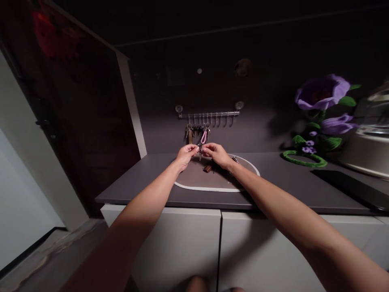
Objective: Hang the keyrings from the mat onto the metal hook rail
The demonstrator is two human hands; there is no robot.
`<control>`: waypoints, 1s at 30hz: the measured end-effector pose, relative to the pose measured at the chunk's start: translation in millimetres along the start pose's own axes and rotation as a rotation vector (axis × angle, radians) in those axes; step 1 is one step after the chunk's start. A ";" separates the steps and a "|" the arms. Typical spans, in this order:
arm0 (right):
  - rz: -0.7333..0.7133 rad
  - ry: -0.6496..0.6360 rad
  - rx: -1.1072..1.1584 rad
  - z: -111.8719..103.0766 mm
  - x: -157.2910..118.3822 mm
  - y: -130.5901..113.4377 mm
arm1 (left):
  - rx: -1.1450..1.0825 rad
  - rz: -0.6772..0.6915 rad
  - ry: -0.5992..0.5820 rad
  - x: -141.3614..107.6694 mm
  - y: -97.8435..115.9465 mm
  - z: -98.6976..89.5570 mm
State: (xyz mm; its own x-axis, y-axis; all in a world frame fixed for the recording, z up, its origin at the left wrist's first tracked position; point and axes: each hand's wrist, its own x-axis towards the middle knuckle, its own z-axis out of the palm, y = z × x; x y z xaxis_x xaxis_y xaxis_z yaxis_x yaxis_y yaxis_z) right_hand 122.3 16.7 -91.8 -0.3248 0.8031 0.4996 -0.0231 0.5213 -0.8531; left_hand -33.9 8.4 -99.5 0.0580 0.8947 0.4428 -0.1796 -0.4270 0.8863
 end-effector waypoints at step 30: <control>-0.010 0.192 0.073 -16.4 11.4 -5.0 | 0.211 0.017 0.034 -10.0 -3.2 12.1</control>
State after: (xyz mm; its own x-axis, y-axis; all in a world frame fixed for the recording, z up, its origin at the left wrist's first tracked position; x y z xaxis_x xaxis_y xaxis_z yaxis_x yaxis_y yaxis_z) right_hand 134.2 28.0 -79.3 -0.1379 0.8422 0.5213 -0.0959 0.5125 -0.8533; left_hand -22.0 -0.7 -105.2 0.0227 0.8897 0.4560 0.0300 -0.4565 0.8892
